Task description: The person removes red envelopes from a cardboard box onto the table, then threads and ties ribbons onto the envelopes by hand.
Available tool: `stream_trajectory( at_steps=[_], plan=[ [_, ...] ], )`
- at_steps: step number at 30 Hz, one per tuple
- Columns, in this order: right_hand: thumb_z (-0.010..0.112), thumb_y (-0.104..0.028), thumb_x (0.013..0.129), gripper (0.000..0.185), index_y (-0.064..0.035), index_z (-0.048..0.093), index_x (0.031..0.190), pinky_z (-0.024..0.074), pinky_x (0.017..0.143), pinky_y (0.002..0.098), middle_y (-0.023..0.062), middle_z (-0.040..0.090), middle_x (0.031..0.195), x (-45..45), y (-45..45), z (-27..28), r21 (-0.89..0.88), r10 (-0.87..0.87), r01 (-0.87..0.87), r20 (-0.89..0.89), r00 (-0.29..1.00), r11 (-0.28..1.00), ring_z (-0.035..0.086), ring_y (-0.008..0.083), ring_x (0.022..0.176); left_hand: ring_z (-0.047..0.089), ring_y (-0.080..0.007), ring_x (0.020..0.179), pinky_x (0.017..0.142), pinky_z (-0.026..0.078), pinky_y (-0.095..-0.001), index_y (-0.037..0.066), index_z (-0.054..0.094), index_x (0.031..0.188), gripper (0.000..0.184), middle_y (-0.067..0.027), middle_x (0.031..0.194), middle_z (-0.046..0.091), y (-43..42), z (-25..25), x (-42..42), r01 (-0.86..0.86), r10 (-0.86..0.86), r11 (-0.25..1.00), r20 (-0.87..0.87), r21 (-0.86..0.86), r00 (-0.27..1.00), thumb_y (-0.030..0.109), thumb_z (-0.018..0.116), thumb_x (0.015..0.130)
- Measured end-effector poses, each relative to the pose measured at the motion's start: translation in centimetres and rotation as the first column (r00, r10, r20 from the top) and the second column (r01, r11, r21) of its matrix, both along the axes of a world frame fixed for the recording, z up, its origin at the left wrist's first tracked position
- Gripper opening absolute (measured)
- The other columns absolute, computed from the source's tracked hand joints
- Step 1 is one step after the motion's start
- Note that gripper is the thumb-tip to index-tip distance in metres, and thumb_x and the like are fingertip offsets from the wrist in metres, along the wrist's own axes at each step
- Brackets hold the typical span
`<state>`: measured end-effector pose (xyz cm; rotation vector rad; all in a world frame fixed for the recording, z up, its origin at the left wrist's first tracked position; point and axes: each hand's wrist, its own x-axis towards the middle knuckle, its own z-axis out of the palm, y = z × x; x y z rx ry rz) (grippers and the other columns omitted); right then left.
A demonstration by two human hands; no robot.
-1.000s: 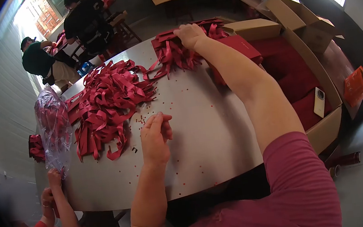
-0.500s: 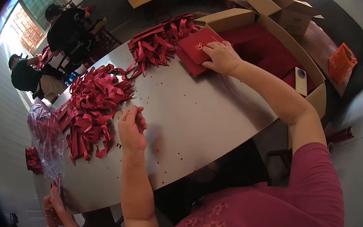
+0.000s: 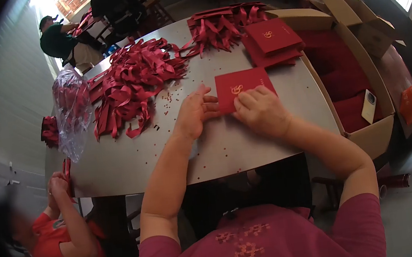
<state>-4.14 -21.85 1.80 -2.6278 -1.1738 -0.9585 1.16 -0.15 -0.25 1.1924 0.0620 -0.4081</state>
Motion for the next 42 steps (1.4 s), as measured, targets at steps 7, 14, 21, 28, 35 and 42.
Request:
stream_trajectory(
  at_steps=[7, 14, 21, 28, 35, 42],
  plan=[
    [0.07, -0.029, 0.081, 0.023, -0.0061, 0.065, 0.083, 0.0501, 0.06, 0.0412, 0.0095, 0.061, 0.078, 1.2, 4.5, 1.8, 0.248, 0.182, -0.105, -0.314, 0.932, 0.963, 0.062, 0.0302, 0.068, 0.066, -0.0212, 0.076, 0.065, 0.052, -0.0325, -0.005, 0.059, 0.12, 0.04, -0.0097, 0.091, 0.068, -0.3, -3.0, 0.7, -0.199, -0.117, 0.768, 0.439, 0.608, 0.891, 0.009, 0.069, 0.083],
    [0.064, -0.024, 0.088, 0.016, -0.0079, 0.068, 0.09, 0.053, 0.067, 0.0411, 0.0118, 0.064, 0.092, 12.6, 13.1, 3.8, 0.251, 0.115, -0.049, -0.258, 0.959, 0.967, 0.064, 0.0338, 0.079, 0.064, -0.0341, 0.098, 0.074, 0.052, -0.0409, 0.005, 0.065, 0.101, 0.025, -0.0159, 0.108, 0.064, -1.0, -1.8, 0.0, -0.583, -0.156, 0.451, 0.703, 0.676, 0.694, 0.014, 0.073, 0.079],
    [0.063, -0.03, 0.087, 0.021, -0.0112, 0.072, 0.09, 0.0518, 0.083, 0.0447, 0.0105, 0.064, 0.104, 21.5, 23.6, 1.8, 0.069, -0.11, 0.143, -0.352, 0.929, 0.987, 0.063, 0.0306, 0.101, 0.062, -0.0313, 0.102, 0.083, 0.054, -0.0406, 0.005, 0.064, 0.109, 0.03, -0.0157, 0.11, 0.061, -1.4, -1.4, 1.0, -0.445, -0.283, 0.215, 0.492, 0.869, 0.824, 0.013, 0.071, 0.081],
    [0.067, -0.01, 0.081, 0.014, 0.0001, 0.067, 0.091, 0.0575, 0.065, 0.0425, 0.0155, 0.07, 0.08, 22.5, 21.2, 3.8, 0.746, 0.548, 0.271, -0.642, 0.537, 0.608, 0.068, 0.0279, 0.066, 0.063, -0.0382, 0.087, 0.08, 0.052, -0.0444, 0.004, 0.06, 0.095, 0.024, -0.0183, 0.089, 0.065, -0.6, -0.7, 0.1, -0.506, -0.072, 0.438, 0.59, 0.743, 0.804, 0.009, 0.07, 0.074],
    [0.054, 0.0, 0.084, 0.012, 0.0056, 0.059, 0.094, 0.056, 0.069, 0.0353, 0.0169, 0.067, 0.089, 17.5, 4.0, 11.2, 0.806, 0.911, 0.577, -0.328, 0.249, 0.132, 0.061, 0.0191, 0.065, 0.064, -0.0254, 0.075, 0.068, 0.051, -0.0358, 0.003, 0.058, 0.088, 0.029, -0.0098, 0.08, 0.066, 1.4, -0.8, 1.0, -0.355, -0.134, 0.545, 0.496, 0.76, 0.858, 0.008, 0.08, 0.069],
    [0.059, -0.015, 0.096, 0.008, -0.0079, 0.057, 0.099, 0.0285, 0.048, 0.0189, -0.0023, 0.051, 0.073, 8.1, -9.4, 14.4, 0.866, 0.733, 0.497, -0.37, 0.571, 0.05, 0.034, 0.0027, 0.051, 0.065, -0.0171, 0.071, 0.063, 0.052, -0.0285, 0.002, 0.063, 0.091, 0.018, -0.007, 0.083, 0.069, 1.6, -2.2, 1.8, -0.095, 0.019, 0.935, 0.219, 0.341, 0.976, -0.004, 0.072, 0.076]
  ],
)
